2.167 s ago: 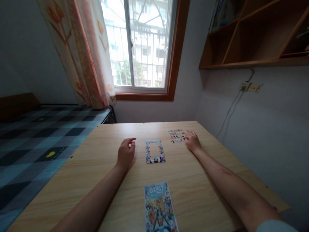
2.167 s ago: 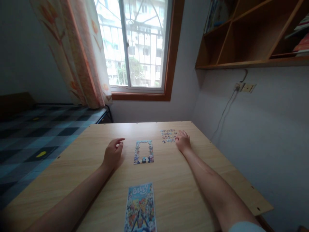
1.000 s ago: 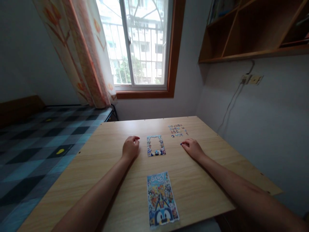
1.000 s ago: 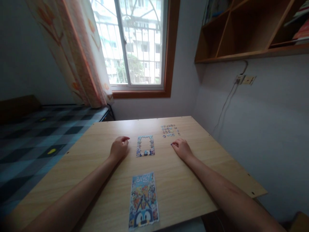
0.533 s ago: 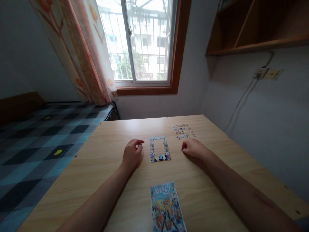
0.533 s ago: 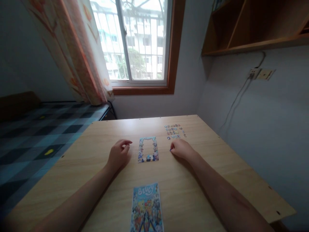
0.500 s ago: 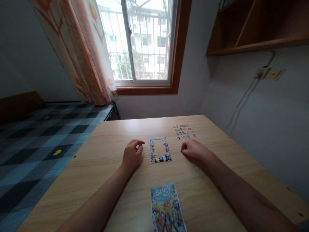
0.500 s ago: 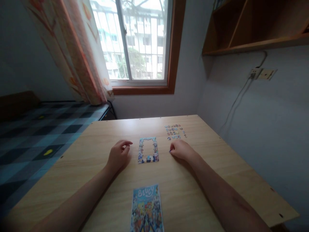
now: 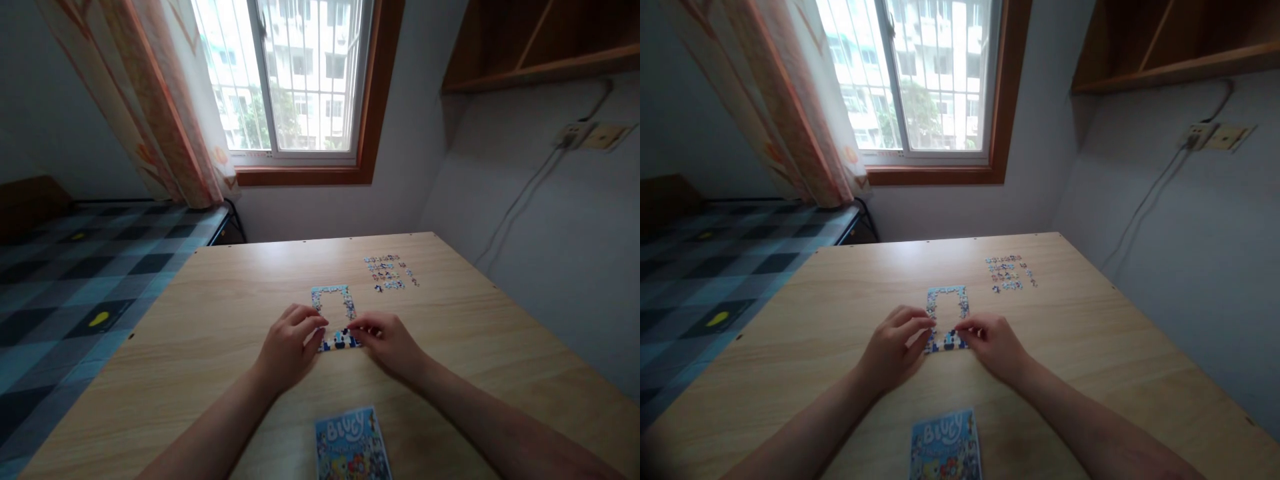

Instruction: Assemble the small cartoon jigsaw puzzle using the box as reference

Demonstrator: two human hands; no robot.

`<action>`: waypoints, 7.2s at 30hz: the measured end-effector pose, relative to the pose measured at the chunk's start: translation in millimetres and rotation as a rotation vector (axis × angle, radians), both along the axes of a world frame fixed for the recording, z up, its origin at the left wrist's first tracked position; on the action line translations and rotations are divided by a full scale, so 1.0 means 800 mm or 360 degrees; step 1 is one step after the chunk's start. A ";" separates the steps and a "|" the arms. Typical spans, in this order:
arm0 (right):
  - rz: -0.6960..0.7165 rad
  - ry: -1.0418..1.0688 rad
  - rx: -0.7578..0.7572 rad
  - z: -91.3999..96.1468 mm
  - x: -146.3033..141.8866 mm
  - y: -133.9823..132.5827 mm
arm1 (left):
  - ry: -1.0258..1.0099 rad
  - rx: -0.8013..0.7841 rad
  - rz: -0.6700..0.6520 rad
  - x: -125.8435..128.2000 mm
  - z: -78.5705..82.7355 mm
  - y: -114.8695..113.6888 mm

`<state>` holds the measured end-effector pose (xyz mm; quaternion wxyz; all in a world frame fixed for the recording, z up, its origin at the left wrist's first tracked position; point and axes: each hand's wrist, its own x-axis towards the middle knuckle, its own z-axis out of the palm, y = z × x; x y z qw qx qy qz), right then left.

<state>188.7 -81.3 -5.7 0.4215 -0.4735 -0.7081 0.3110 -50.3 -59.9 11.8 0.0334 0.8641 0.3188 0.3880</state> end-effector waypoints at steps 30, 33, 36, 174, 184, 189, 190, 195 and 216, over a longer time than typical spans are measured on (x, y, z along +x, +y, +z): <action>-0.0090 -0.0407 0.0622 0.009 0.012 -0.013 | 0.0334 0.0024 0.0176 -0.012 0.003 -0.003; -0.0055 -0.0545 0.0562 0.000 0.015 -0.007 | 0.0422 -0.0050 0.0132 -0.013 0.002 -0.001; -0.0018 -0.0646 0.0524 -0.005 0.014 -0.005 | 0.0488 -0.0095 0.0075 -0.009 0.001 0.001; 0.0108 -0.1071 0.0066 0.005 0.020 0.001 | 0.0823 -0.0306 0.0604 -0.013 -0.034 0.018; 0.0106 -0.1072 0.0036 0.002 0.020 0.000 | 0.0813 -0.0332 0.0610 -0.011 -0.033 0.015; 0.0100 -0.1084 0.0044 0.001 0.019 0.001 | 0.0791 -0.0344 0.0615 -0.012 -0.034 0.015; 0.0097 -0.1085 0.0048 0.001 0.019 0.001 | 0.0793 -0.0342 0.0614 -0.012 -0.034 0.015; 0.0098 -0.1071 0.0092 -0.003 0.020 0.000 | 0.0827 -0.0312 0.0608 -0.012 -0.035 0.016; -0.1162 -0.0784 0.0241 -0.021 0.146 0.072 | 0.0784 -0.0302 0.0603 -0.014 -0.038 0.018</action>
